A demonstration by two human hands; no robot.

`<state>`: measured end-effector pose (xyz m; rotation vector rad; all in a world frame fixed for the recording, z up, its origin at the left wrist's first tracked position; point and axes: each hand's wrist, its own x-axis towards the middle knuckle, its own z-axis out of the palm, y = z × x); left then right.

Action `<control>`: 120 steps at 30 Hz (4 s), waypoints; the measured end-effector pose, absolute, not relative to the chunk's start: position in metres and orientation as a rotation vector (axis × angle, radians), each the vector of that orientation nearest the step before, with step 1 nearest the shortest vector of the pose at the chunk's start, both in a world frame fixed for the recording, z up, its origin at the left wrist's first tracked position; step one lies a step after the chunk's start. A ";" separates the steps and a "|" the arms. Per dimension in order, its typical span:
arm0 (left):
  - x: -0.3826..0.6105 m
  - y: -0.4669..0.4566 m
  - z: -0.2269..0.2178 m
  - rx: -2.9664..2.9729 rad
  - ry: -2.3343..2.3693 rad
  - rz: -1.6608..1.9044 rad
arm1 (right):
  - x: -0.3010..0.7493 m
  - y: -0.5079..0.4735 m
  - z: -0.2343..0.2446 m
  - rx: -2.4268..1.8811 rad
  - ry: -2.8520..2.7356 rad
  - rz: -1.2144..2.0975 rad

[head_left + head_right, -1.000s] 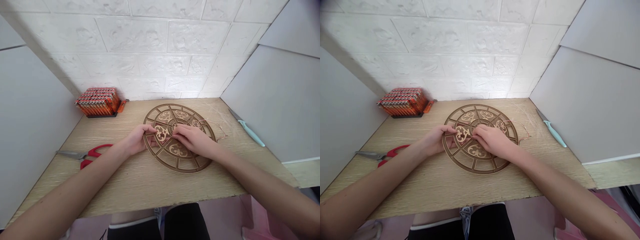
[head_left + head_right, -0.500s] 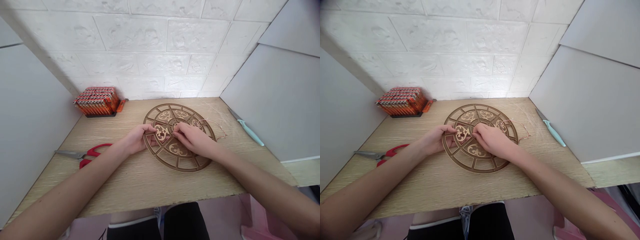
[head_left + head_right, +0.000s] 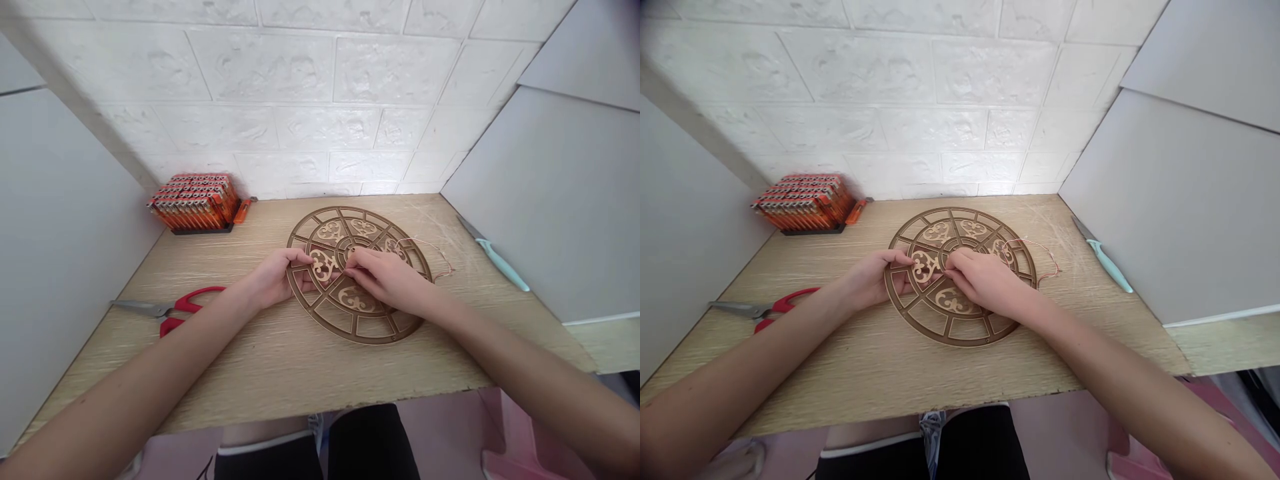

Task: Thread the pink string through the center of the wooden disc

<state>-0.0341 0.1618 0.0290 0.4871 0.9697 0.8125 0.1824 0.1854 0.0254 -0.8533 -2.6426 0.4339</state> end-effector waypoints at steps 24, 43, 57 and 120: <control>-0.035 0.161 0.030 0.473 0.997 0.801 | 0.203 0.191 0.053 -1.018 -2.287 1.200; -0.035 0.161 0.031 0.425 0.994 0.816 | 0.231 0.206 0.074 -1.075 -2.364 1.398; -0.035 0.161 0.030 0.418 0.977 0.808 | 0.230 0.208 0.069 -0.989 -2.532 1.257; -0.040 0.164 0.010 1.193 1.620 0.962 | 0.221 0.201 0.063 -1.116 -2.633 1.185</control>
